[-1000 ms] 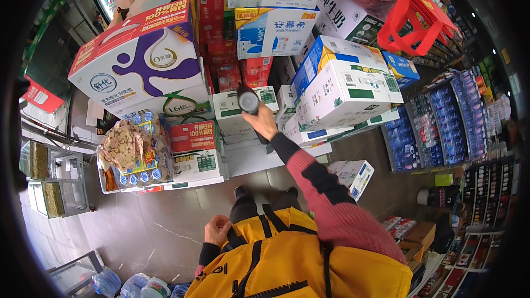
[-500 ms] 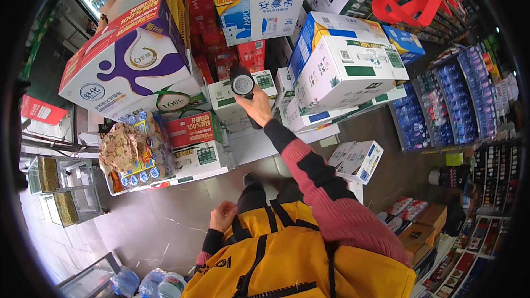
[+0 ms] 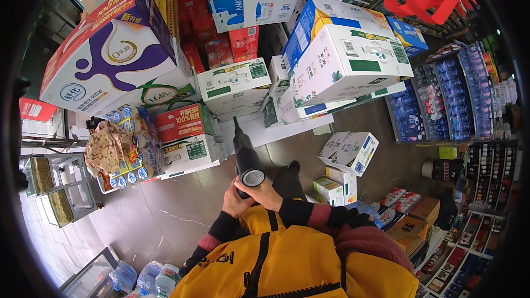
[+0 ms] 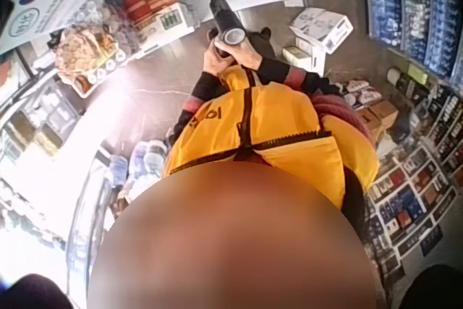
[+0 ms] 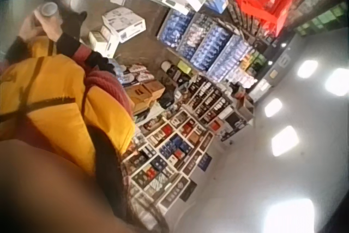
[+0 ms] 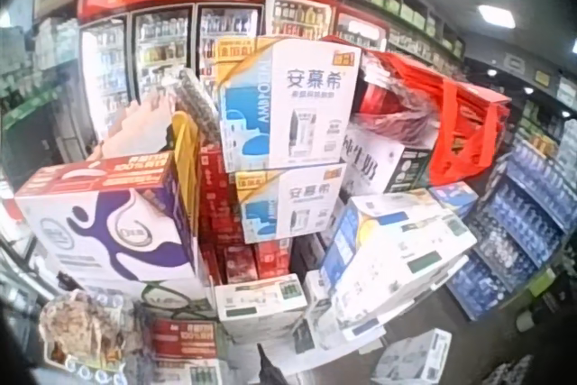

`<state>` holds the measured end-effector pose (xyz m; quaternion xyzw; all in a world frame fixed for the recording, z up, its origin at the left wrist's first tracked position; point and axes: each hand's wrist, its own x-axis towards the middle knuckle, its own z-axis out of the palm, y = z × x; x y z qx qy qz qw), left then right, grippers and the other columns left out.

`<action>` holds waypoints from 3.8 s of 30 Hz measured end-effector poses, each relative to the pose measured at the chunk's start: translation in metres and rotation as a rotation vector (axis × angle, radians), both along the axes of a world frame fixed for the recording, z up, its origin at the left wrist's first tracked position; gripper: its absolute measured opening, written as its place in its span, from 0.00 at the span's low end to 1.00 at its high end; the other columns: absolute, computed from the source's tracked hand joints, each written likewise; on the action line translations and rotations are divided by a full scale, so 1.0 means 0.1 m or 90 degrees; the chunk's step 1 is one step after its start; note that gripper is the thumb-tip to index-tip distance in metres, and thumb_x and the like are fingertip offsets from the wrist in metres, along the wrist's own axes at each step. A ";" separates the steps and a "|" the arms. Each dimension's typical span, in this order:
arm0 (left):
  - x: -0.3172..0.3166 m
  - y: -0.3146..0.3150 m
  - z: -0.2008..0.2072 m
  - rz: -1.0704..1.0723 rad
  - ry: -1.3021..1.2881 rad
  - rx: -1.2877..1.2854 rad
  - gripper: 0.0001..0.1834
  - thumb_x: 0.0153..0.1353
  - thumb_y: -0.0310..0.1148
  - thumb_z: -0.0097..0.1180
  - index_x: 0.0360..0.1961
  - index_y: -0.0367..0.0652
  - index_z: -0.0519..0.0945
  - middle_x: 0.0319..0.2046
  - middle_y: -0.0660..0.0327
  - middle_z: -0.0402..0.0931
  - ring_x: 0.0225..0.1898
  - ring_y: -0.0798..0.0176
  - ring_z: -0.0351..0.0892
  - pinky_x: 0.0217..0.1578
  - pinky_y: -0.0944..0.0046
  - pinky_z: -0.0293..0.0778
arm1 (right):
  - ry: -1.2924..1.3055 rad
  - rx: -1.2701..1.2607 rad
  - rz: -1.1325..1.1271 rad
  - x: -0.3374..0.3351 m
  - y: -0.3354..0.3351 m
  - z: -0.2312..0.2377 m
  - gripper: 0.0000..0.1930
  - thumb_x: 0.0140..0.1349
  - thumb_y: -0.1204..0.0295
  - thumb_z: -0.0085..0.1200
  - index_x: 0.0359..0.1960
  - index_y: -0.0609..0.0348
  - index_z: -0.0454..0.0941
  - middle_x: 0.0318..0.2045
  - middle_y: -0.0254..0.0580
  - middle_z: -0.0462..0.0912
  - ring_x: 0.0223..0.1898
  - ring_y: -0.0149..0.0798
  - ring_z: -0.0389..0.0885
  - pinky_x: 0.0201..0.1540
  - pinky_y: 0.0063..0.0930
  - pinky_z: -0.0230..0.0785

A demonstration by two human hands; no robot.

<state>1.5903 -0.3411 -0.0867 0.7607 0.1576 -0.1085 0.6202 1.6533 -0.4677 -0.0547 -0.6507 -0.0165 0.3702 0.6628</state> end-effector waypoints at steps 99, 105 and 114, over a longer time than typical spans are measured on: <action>-0.67 -1.22 -0.98 -0.278 0.609 0.439 0.24 0.32 0.34 0.67 0.34 0.34 0.78 0.28 0.50 0.81 0.31 0.52 0.82 0.35 0.56 0.77 | 0.082 -0.630 -0.638 1.27 -5.00 -5.78 0.14 0.50 0.63 0.55 0.25 0.65 0.78 0.26 0.50 0.81 0.31 0.52 0.79 0.34 0.41 0.70; -0.67 -1.26 -1.05 -0.289 0.652 0.467 0.31 0.31 0.36 0.67 0.41 0.34 0.78 0.34 0.45 0.81 0.39 0.46 0.82 0.42 0.53 0.75 | 0.114 -0.502 -0.646 1.08 -5.01 -5.35 0.17 0.47 0.64 0.56 0.32 0.68 0.77 0.32 0.57 0.81 0.39 0.56 0.79 0.44 0.42 0.69; -0.37 -1.54 -0.98 -0.247 0.481 0.406 0.29 0.33 0.41 0.66 0.39 0.36 0.79 0.33 0.43 0.80 0.39 0.44 0.81 0.42 0.53 0.75 | -0.088 -0.347 0.173 0.50 -4.12 -3.34 0.14 0.57 0.61 0.54 0.31 0.59 0.84 0.29 0.46 0.84 0.33 0.46 0.82 0.37 0.40 0.72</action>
